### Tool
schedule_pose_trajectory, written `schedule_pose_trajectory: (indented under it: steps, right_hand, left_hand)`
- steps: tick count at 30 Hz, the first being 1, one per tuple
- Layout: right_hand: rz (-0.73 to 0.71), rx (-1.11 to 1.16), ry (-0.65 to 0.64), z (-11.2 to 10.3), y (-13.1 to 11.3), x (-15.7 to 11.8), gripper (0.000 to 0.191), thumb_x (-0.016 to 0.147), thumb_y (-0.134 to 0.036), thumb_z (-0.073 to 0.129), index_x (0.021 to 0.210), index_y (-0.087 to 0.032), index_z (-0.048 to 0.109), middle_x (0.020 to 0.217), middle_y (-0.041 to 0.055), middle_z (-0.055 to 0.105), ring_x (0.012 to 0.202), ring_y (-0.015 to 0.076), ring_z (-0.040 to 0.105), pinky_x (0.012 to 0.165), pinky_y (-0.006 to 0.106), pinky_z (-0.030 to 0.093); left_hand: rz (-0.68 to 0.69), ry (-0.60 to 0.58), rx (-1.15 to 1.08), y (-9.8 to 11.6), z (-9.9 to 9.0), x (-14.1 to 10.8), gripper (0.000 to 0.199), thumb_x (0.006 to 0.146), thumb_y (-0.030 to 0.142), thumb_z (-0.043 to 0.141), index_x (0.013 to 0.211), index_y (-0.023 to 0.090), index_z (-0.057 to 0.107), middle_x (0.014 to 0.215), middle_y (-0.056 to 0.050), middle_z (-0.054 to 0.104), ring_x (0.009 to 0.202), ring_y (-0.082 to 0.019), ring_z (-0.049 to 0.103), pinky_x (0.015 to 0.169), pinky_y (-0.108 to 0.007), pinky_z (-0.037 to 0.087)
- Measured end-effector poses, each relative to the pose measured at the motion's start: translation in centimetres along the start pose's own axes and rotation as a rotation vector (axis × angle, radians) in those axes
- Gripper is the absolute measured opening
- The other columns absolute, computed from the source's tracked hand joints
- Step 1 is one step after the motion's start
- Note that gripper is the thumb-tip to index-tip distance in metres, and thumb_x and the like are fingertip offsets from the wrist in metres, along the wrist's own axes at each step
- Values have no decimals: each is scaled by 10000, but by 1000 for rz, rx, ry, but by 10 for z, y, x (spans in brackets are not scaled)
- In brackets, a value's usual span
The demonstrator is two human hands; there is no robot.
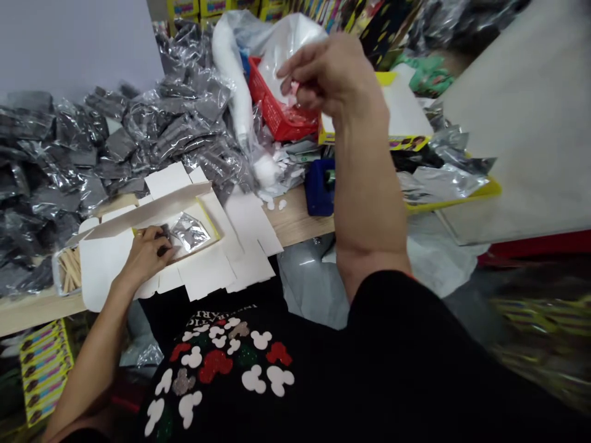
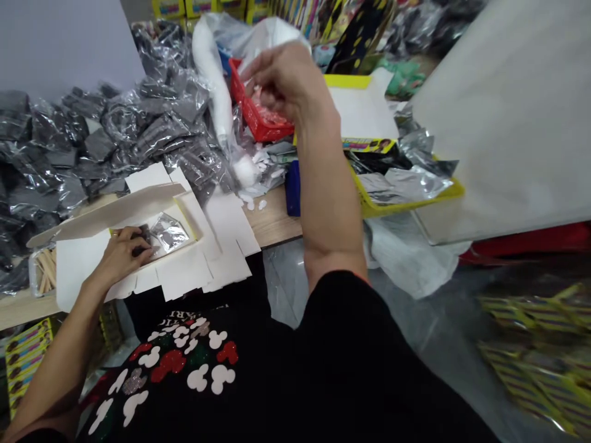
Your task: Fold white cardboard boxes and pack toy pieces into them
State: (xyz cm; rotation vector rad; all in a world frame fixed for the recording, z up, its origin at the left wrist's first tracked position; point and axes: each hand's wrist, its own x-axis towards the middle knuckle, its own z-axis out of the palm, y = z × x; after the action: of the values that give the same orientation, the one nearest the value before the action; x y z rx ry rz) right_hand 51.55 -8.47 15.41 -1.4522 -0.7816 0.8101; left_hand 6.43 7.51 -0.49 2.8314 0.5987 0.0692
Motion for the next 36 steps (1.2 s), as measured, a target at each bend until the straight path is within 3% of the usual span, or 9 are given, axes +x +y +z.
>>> schedule_pose_trajectory:
  steps: [2, 6, 10, 14, 18, 22, 25, 31, 36]
  right_hand:
    - [-38, 104, -257, 33, 18, -44, 234, 873, 53, 484, 921, -86, 665, 644, -6, 717, 320, 15, 398, 367, 159, 151]
    - [189, 325, -605, 119, 83, -89, 178, 844, -151, 660, 1010, -96, 694, 721, 29, 730, 360, 18, 310, 341, 180, 170]
    - [308, 321, -597, 184, 126, -83, 401, 842, -250, 692, 1211, -93, 677, 1033, 134, 777, 467, 44, 443, 365, 194, 200]
    - [165, -34, -468, 203, 134, -74, 544, 847, -208, 688, 1388, -155, 662, 1345, 150, 706, 668, 100, 608, 446, 196, 352]
    - [-26, -236, -478, 203, 137, -74, 407, 889, -177, 624, 1278, -148, 741, 1226, 112, 764, 963, 195, 691, 810, 301, 589]
    - [-189, -402, -456, 195, 132, -80, 413, 899, -158, 576, 1257, -178, 780, 1296, 105, 770, 1168, 242, 703, 1067, 430, 561]
    - [-249, -563, -312, 160, 118, -90, 362, 924, -149, 548, 1171, -192, 809, 1237, 89, 788, 1153, 238, 721, 1061, 418, 563]
    - [87, -832, 69, 53, 102, -120, 415, 964, -86, 465, 1236, -160, 770, 977, 104, 791, 820, 226, 746, 809, 365, 600]
    - [311, -1314, 189, 23, 125, -138, 445, 898, -32, 543, 1291, -92, 742, 1162, 239, 779, 1122, 383, 742, 975, 452, 551]
  left_hand:
    - [-17, 25, -29, 1, 3, -1, 377, 993, 498, 588, 937, 204, 817, 1280, -165, 684, 1266, -375, 616, 1141, -604, 459]
    - [-68, 58, -64, 8, 3, 2, 341, 1006, 337, 509, 1124, 186, 790, 1202, -155, 714, 1189, -347, 641, 1110, -583, 484]
    - [-72, 64, -113, 11, 2, 1, 345, 989, 270, 497, 1165, 166, 774, 1211, -156, 729, 1170, -336, 653, 1113, -566, 485]
    - [-84, 62, -145, 12, 1, -1, 347, 987, 273, 493, 1155, 162, 776, 1209, -154, 740, 1172, -337, 657, 1111, -570, 490]
    - [-98, 59, -168, 10, 0, 3, 393, 994, 248, 453, 1204, 150, 770, 1220, -155, 750, 1178, -321, 668, 1136, -542, 494]
    - [-168, 79, -225, 11, -5, 3, 445, 962, 184, 427, 1252, 153, 762, 1262, -142, 758, 1176, -304, 683, 1125, -517, 526]
    - [-121, 93, -190, 22, -12, -1, 414, 1004, 248, 449, 1239, 159, 778, 1298, -145, 756, 1225, -312, 681, 1156, -518, 513]
    - [17, -44, -21, 43, -11, 16, 531, 1093, 415, 428, 1550, 217, 610, 1751, -164, 415, 1590, -423, 420, 1240, -663, 405]
    - [209, -182, -99, 30, 3, 48, 462, 1035, 345, 481, 1429, 243, 699, 1569, -106, 646, 1523, -324, 536, 1276, -530, 428]
